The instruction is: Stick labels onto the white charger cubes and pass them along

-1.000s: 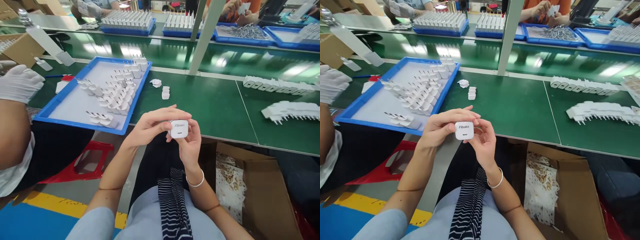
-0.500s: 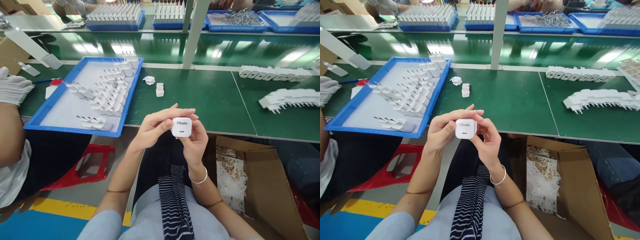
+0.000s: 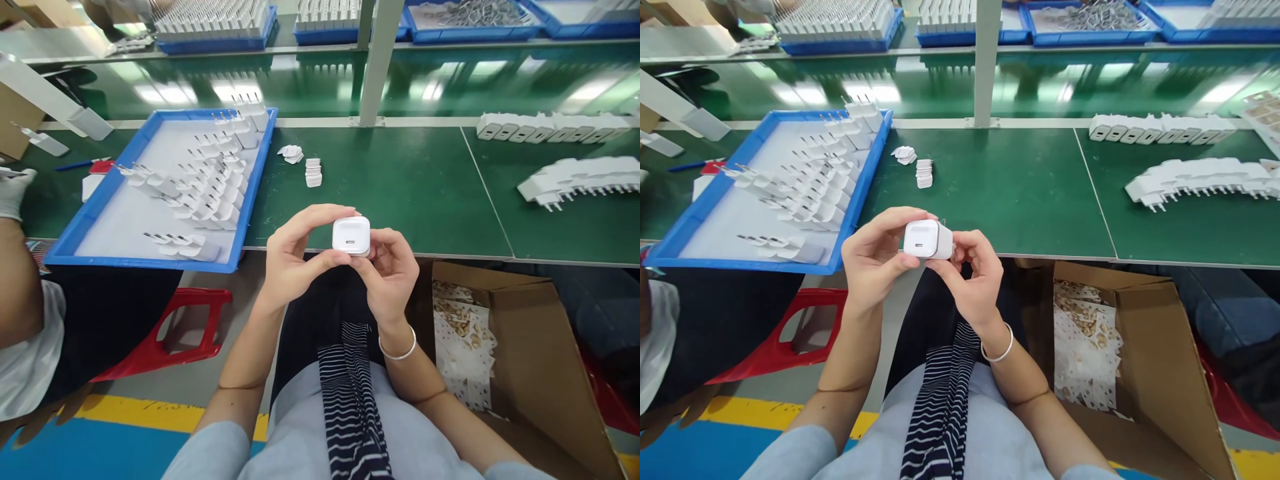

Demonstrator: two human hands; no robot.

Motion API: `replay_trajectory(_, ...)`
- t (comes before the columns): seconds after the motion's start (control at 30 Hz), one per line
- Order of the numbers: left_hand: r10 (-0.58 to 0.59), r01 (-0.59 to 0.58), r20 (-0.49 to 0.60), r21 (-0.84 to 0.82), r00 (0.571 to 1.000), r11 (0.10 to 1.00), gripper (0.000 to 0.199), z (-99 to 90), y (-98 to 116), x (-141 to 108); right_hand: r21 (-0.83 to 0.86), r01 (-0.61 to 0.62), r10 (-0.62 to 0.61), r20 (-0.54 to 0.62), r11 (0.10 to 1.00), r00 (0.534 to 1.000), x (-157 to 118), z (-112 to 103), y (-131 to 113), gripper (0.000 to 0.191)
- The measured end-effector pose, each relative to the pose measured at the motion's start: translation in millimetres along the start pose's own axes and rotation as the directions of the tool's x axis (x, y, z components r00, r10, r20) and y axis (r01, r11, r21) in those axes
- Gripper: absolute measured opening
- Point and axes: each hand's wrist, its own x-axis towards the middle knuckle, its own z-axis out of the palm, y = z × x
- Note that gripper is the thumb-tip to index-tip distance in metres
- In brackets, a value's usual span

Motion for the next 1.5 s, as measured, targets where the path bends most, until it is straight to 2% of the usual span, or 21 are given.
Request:
replay_trajectory(0.13,-0.092,0.088,-0.048,-0.064,0.995,0.994,0.042,2.9,-3.3,-1.9,-0.053,-0.049,0.049,0.013,0.997,0.999,-0.8,-1.8,-6.1,0.021)
replay_trajectory(0.23,-0.113,0.108,-0.060,-0.078,0.992,0.991,0.040,4.5,-3.4,-2.1,-0.029,-0.086,0.086,0.015,0.996,0.996,-0.5,-1.8,-8.1,0.022)
replay_trajectory(0.4,-0.057,0.058,-0.058,0.001,0.997,0.998,0.042,4.9,3.6,-0.9,0.042,-0.110,0.108,0.033,0.993,0.994,-0.2,-2.2,-4.8,0.021)
replay_trajectory(0.6,0.037,-0.038,0.006,0.124,0.999,0.992,0.051,4.6,14.9,-0.2,0.050,-0.052,0.048,0.077,0.997,0.996,0.8,-5.9,2.9,0.022)
replay_trajectory(0.7,0.067,-0.067,0.001,0.136,0.998,0.989,0.051,5.7,16.1,0.5,0.033,-0.039,0.036,0.079,0.999,0.996,0.7,-6.3,3.9,0.022)
replay_trajectory(0.87,0.110,-0.111,0.016,0.145,0.994,0.983,0.051,6.6,15.7,1.8,0.104,-0.020,0.011,0.086,0.994,0.996,0.6,-6.2,4.3,0.028)
replay_trajectory(1.03,0.107,-0.110,0.022,0.160,0.994,0.981,0.052,6.9,14.8,1.3,0.024,-0.003,0.001,0.084,1.000,0.996,2.0,-6.8,4.3,0.023)
replay_trajectory(1.23,0.099,-0.100,0.020,0.160,0.995,0.982,0.052,8.4,14.8,0.8,0.006,0.021,-0.021,0.074,1.000,0.997,3.4,-6.9,2.8,0.022)
replay_trajectory(1.5,0.046,-0.041,-0.022,0.165,0.999,0.985,0.049,8.2,16.1,-0.1,-0.010,-0.020,0.021,0.095,1.000,0.995,0.4,-8.4,2.2,0.021)
